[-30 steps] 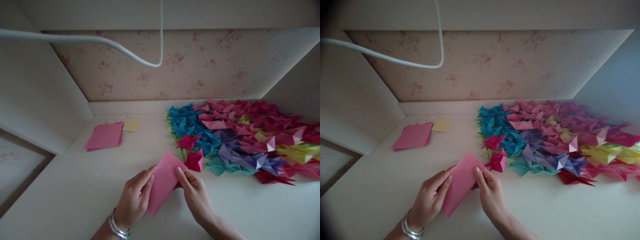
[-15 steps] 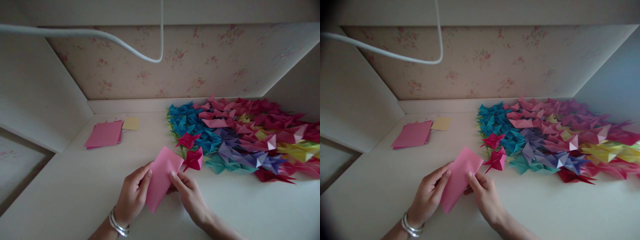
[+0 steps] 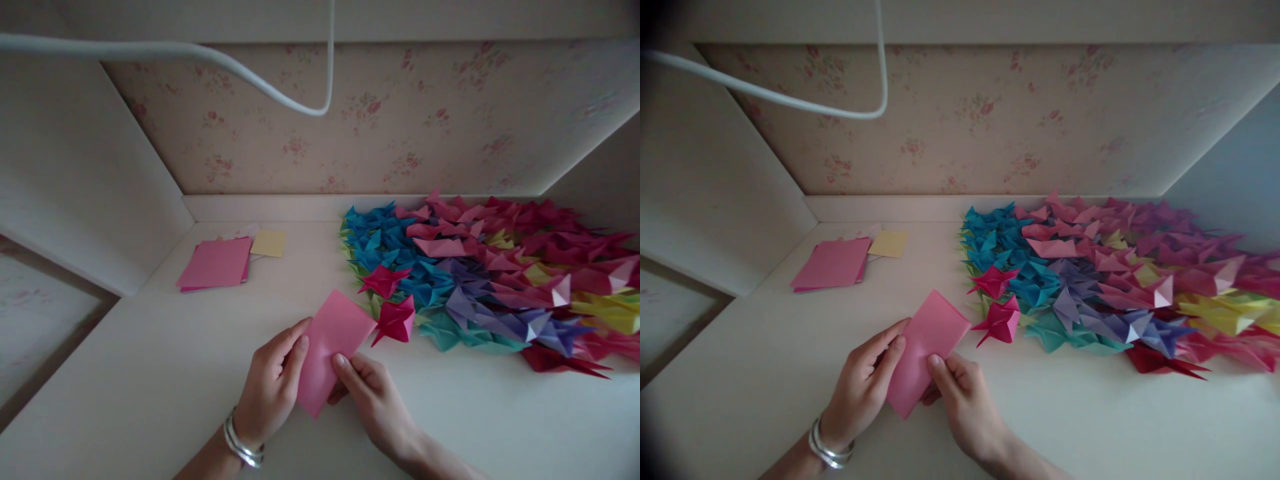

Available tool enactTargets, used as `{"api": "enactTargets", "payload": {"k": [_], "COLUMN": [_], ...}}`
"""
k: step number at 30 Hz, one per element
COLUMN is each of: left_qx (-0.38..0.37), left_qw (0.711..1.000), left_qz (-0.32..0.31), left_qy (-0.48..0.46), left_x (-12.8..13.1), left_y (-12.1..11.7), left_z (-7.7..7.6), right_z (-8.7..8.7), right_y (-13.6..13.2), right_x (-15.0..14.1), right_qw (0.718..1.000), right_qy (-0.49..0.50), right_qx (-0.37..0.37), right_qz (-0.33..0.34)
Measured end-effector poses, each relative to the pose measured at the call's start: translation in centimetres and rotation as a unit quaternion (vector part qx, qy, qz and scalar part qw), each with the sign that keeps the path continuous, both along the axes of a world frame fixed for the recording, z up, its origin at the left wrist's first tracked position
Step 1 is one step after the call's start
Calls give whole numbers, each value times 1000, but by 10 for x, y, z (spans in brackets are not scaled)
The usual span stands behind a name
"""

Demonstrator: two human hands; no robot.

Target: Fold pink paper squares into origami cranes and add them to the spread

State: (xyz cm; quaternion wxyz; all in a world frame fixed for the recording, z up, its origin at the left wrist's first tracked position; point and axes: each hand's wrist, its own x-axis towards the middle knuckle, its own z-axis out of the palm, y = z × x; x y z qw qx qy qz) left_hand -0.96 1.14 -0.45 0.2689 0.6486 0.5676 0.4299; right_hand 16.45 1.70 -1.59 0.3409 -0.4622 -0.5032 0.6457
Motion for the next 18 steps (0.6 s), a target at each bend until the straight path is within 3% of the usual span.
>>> {"api": "enactTargets", "payload": {"k": [4,10,18], "left_qx": [25,111,129], "left_qw": [999,992,988], "left_qz": [17,6,24], "left_qy": [20,68,80], "left_x": [-1,-2,-1], "left_y": [0,-1,-1], "left_z": [-1,-2,-3], "right_z": [2,7,11], "right_y": [0,-1,-2], "right_x": [0,0,-3], "right_qw": [999,998,996], "right_qy": [28,13,33], "right_qx": [3,11,-30], "right_qz": [44,57,77]}}
